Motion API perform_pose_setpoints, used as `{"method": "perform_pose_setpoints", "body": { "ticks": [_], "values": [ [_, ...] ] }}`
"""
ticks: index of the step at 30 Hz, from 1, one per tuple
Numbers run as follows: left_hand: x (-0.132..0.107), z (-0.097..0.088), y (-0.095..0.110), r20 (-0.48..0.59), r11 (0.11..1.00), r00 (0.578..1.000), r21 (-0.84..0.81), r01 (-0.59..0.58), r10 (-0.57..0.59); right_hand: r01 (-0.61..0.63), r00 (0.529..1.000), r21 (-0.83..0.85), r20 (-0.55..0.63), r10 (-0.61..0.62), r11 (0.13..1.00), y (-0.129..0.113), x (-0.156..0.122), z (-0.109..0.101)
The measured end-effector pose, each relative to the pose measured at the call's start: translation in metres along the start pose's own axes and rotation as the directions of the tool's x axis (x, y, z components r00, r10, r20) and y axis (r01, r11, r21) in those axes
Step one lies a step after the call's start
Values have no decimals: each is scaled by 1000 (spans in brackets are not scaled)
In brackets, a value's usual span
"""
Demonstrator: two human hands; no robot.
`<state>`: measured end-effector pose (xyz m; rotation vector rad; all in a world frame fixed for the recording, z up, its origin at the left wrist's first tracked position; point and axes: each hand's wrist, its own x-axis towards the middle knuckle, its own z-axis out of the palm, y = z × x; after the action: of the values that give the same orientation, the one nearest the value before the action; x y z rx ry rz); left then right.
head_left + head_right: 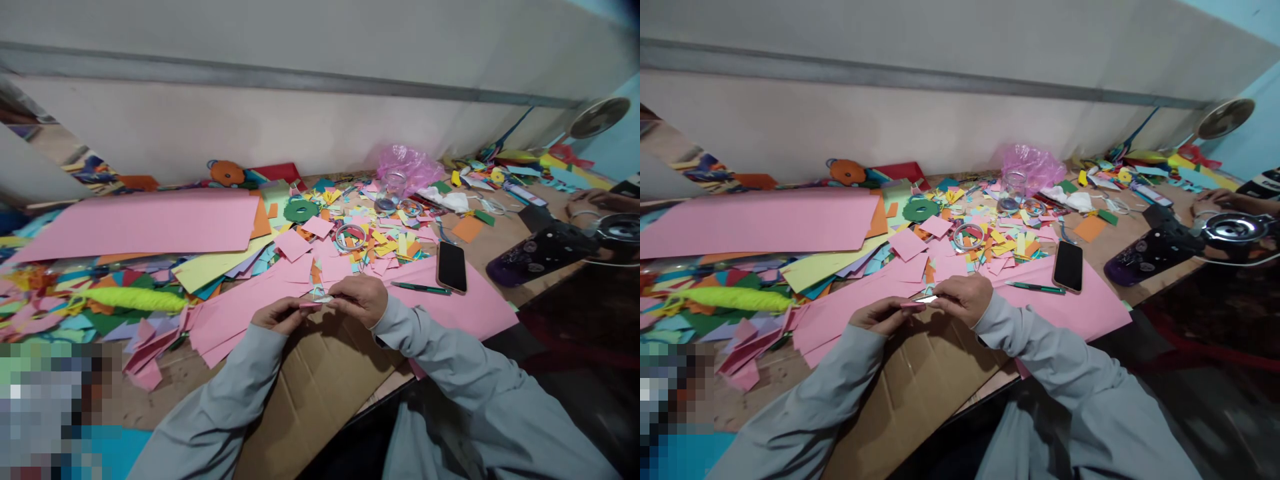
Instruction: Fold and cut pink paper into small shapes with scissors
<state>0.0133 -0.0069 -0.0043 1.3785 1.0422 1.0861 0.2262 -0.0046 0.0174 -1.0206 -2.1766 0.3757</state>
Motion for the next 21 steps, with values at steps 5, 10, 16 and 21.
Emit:
{"method": "perform_pose_setpoints", "body": {
  "ticks": [5,10,16,21],
  "values": [
    [-1,3,4,-4,992,995,-81,100,-101,-180,982,1,-62,180,984,17,2,0],
    [-2,5,1,-22,952,971,-203,230,-239,-325,945,-213,-120,306,921,40,8,-7],
    [2,4,-3,-23,952,971,-204,227,-236,-99,993,-86,-76,92,991,10,14,-18],
    [2,4,0,3,966,984,-192,176,-178,-110,984,9,140,108,994,-19,26,-6]
  ]
}}
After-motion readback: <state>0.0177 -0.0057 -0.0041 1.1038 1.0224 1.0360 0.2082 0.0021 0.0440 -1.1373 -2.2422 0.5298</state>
